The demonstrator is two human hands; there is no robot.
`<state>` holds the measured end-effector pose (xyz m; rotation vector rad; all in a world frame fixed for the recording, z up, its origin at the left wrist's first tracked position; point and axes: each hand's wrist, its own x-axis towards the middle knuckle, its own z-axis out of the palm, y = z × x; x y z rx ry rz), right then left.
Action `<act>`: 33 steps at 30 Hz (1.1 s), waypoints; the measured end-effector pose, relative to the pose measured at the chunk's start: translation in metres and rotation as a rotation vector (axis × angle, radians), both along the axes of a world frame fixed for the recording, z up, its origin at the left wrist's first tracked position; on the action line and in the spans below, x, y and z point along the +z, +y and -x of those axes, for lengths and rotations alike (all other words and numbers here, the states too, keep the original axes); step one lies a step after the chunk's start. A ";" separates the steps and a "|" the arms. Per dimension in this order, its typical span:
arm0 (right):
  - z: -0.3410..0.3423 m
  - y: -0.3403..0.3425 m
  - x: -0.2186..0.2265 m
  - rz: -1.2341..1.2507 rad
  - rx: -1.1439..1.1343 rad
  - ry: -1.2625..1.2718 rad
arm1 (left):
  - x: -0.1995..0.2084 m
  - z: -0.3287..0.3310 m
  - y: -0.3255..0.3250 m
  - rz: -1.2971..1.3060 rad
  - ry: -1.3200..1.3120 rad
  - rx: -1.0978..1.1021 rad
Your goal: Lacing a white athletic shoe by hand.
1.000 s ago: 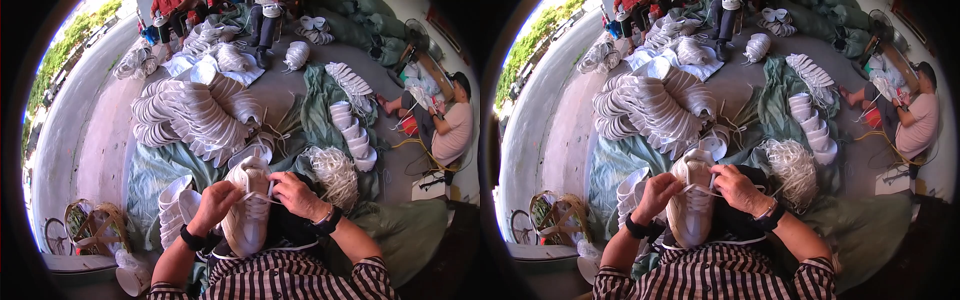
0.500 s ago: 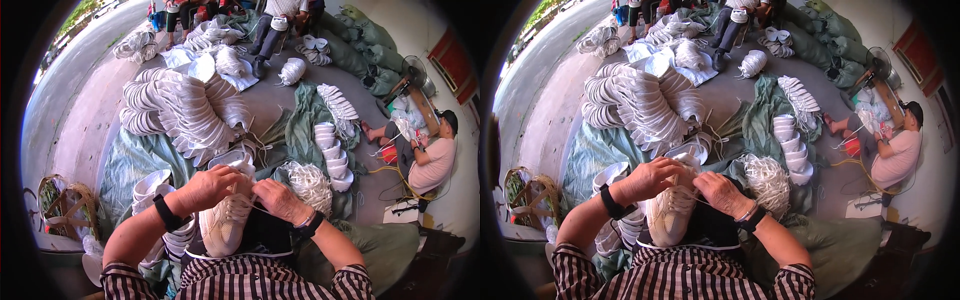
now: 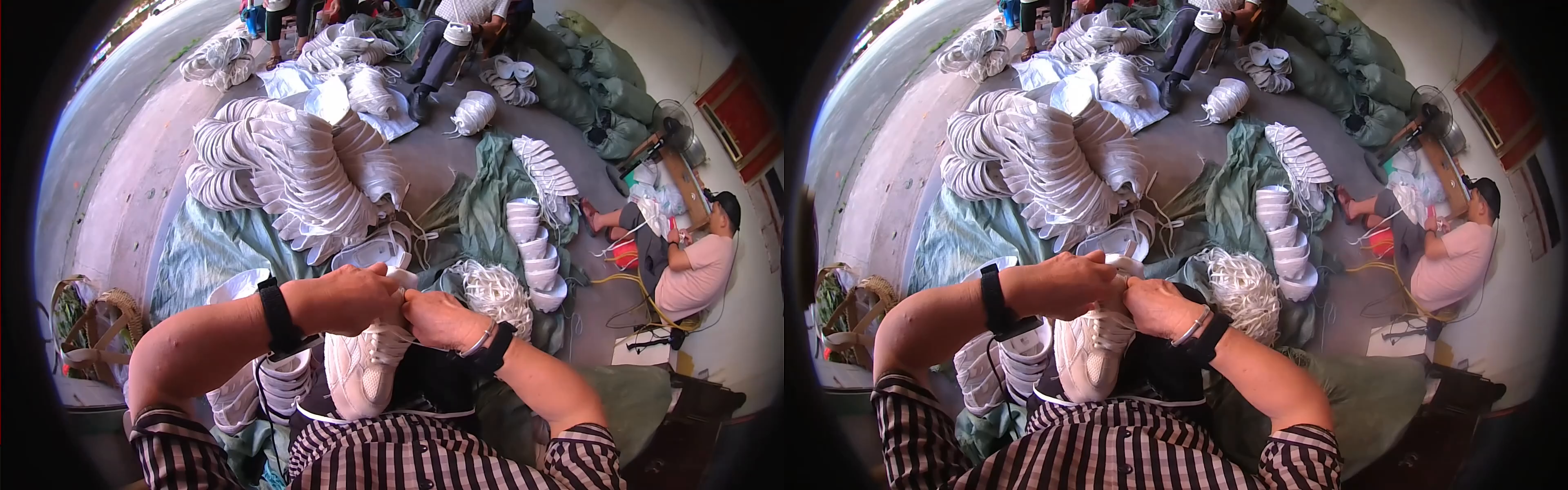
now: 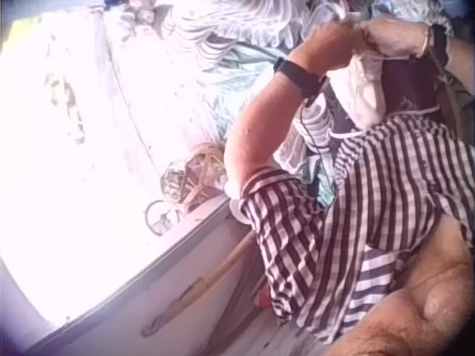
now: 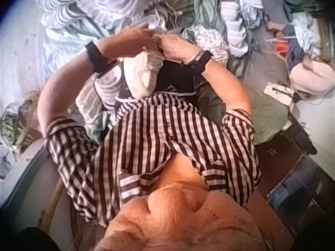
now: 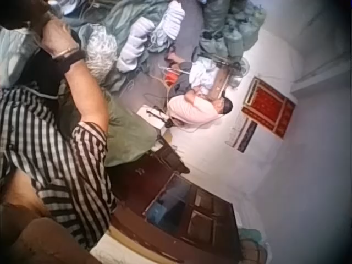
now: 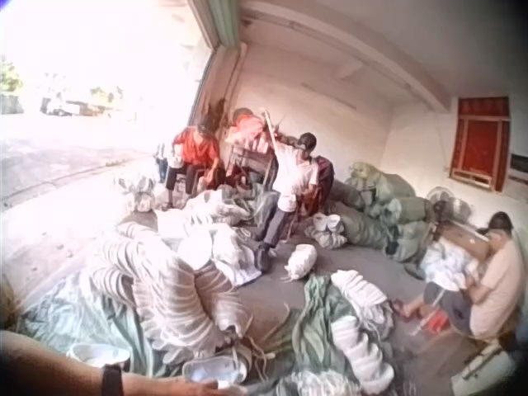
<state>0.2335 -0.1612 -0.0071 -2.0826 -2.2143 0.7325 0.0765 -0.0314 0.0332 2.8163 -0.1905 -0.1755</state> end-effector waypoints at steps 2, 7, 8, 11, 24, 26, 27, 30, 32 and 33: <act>0.001 0.002 0.002 0.004 -0.013 0.070 | -0.001 0.001 0.004 0.049 0.019 -0.007; -0.006 0.005 0.023 -0.171 -0.225 0.736 | -0.023 0.021 0.014 0.371 -0.089 0.195; -0.008 0.006 0.031 -0.037 -0.548 1.162 | -0.026 0.022 0.013 0.383 -0.090 0.192; 0.006 0.007 0.025 -0.073 -0.490 1.070 | -0.030 0.030 0.009 0.591 -0.270 0.308; 0.003 0.013 -0.004 -0.464 -0.438 0.866 | -0.037 0.036 0.000 0.585 -0.361 0.362; -0.023 0.014 0.025 -0.448 -0.942 1.453 | -0.039 0.038 0.002 0.535 -0.359 0.349; -0.044 0.014 0.039 -0.532 -1.027 1.596 | -0.037 0.034 0.003 0.508 -0.333 0.332; -0.104 -0.007 0.070 -0.791 -0.886 1.901 | -0.029 0.032 0.001 0.457 -0.295 0.324; -0.116 -0.018 0.102 -0.927 -0.615 1.955 | -0.025 0.035 -0.003 0.419 -0.280 0.332; -0.113 -0.024 0.112 -0.926 -0.503 1.826 | -0.023 0.036 -0.003 0.414 -0.277 0.328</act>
